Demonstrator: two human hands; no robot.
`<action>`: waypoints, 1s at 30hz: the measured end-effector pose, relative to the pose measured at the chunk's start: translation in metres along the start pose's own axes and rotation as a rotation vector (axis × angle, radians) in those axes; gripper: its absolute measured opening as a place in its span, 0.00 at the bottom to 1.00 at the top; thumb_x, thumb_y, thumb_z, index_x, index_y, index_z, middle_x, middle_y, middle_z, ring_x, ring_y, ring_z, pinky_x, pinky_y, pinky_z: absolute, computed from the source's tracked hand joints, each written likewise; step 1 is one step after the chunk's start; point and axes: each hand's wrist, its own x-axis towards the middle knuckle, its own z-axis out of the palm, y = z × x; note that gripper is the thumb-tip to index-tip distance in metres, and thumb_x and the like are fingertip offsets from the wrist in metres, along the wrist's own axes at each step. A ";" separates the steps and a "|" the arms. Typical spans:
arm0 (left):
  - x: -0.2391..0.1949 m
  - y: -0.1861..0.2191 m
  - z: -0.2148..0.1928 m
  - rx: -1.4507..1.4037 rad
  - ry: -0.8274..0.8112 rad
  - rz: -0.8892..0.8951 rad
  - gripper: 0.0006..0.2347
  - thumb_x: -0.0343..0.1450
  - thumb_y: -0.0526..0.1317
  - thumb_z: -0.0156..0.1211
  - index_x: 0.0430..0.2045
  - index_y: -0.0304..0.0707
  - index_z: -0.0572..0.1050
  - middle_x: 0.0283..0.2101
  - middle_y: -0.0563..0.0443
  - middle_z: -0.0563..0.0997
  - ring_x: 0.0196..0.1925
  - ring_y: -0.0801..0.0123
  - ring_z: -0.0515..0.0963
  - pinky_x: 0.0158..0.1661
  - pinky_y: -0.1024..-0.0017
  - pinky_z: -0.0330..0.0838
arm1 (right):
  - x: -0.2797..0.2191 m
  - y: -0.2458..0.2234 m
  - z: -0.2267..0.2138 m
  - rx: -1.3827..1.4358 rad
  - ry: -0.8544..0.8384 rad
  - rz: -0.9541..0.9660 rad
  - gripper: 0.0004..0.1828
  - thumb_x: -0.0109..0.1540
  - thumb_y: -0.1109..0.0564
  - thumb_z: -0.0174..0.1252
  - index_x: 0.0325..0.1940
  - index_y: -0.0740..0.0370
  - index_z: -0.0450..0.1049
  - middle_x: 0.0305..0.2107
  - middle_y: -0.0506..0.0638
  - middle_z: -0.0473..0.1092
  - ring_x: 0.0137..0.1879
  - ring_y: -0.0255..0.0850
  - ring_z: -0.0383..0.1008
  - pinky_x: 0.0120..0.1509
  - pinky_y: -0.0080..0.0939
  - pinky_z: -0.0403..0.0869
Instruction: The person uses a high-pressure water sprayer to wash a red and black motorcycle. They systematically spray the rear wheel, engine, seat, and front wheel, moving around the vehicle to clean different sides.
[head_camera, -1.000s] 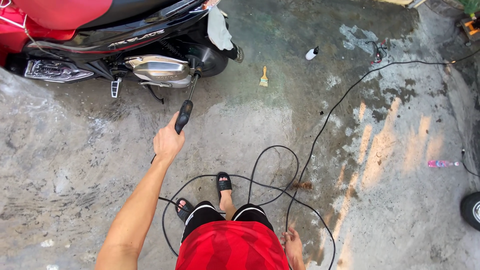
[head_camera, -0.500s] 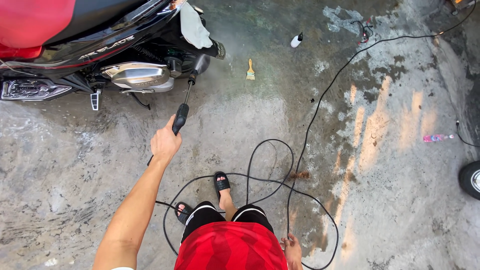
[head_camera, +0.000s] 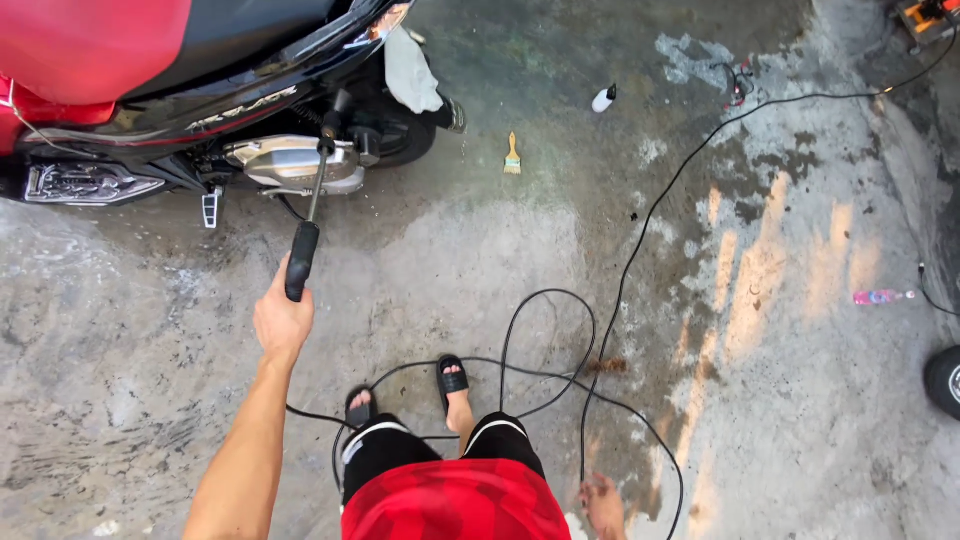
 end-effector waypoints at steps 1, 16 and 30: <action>0.007 -0.018 -0.001 0.009 0.068 0.005 0.28 0.67 0.40 0.61 0.66 0.67 0.70 0.36 0.31 0.82 0.41 0.35 0.81 0.44 0.47 0.74 | 0.009 -0.012 0.000 0.045 -0.023 -0.021 0.25 0.67 0.64 0.48 0.70 0.58 0.61 0.44 0.61 0.77 0.41 0.46 0.77 0.36 0.47 0.75; 0.066 -0.107 -0.065 0.055 -0.162 0.157 0.33 0.66 0.39 0.63 0.69 0.72 0.65 0.34 0.35 0.83 0.39 0.39 0.82 0.43 0.49 0.75 | -0.147 0.067 0.105 -0.004 0.212 0.109 0.29 0.66 0.61 0.54 0.72 0.61 0.60 0.45 0.62 0.79 0.45 0.52 0.82 0.39 0.55 0.81; 0.080 -0.105 -0.065 0.117 -0.227 0.280 0.34 0.66 0.38 0.64 0.69 0.73 0.63 0.41 0.43 0.84 0.43 0.44 0.82 0.44 0.51 0.75 | -0.183 0.114 0.162 0.131 0.274 0.021 0.25 0.65 0.64 0.55 0.68 0.68 0.65 0.41 0.65 0.80 0.45 0.50 0.83 0.49 0.45 0.80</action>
